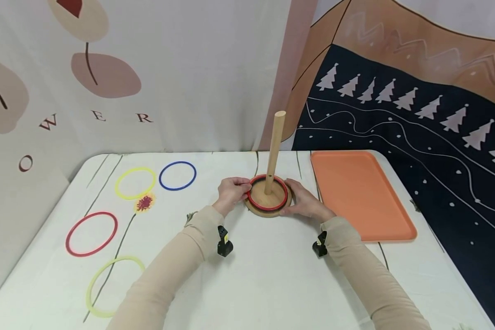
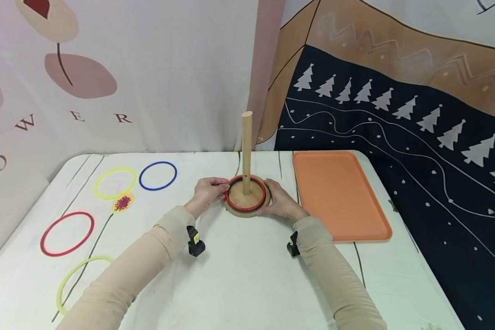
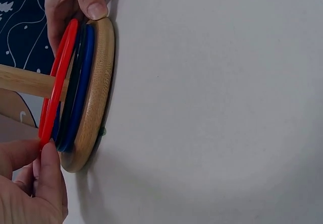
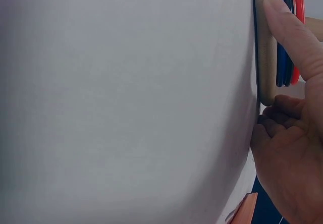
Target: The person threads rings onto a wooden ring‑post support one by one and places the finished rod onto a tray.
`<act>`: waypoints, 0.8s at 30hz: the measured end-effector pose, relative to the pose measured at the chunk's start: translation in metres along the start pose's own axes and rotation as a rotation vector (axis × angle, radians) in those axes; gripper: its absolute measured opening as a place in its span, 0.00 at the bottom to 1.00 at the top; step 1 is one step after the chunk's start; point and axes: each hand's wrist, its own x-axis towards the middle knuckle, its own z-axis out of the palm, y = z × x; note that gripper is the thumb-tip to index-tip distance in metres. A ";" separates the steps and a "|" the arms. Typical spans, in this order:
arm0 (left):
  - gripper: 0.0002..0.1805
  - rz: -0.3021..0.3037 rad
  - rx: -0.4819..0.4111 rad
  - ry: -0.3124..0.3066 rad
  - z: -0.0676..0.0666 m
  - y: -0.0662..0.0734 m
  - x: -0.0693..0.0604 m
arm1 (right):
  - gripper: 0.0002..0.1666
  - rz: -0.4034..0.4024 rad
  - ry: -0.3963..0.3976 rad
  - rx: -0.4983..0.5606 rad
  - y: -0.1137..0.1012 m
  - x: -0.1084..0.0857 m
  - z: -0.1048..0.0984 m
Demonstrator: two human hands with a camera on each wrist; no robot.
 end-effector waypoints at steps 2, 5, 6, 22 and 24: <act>0.09 0.010 0.011 0.006 0.000 -0.001 0.001 | 0.61 -0.001 -0.003 0.001 0.000 0.000 0.000; 0.09 0.032 0.031 0.020 0.001 -0.002 0.002 | 0.61 0.003 -0.006 0.005 0.001 0.000 0.000; 0.09 0.039 0.037 0.025 0.001 -0.003 0.002 | 0.61 0.000 -0.006 0.004 0.002 0.001 0.000; 0.10 0.060 0.047 0.042 -0.001 -0.008 0.004 | 0.59 -0.045 0.005 -0.006 0.002 0.000 0.001; 0.11 0.078 0.051 0.046 -0.004 -0.008 0.003 | 0.60 -0.035 0.007 -0.012 0.002 -0.001 0.001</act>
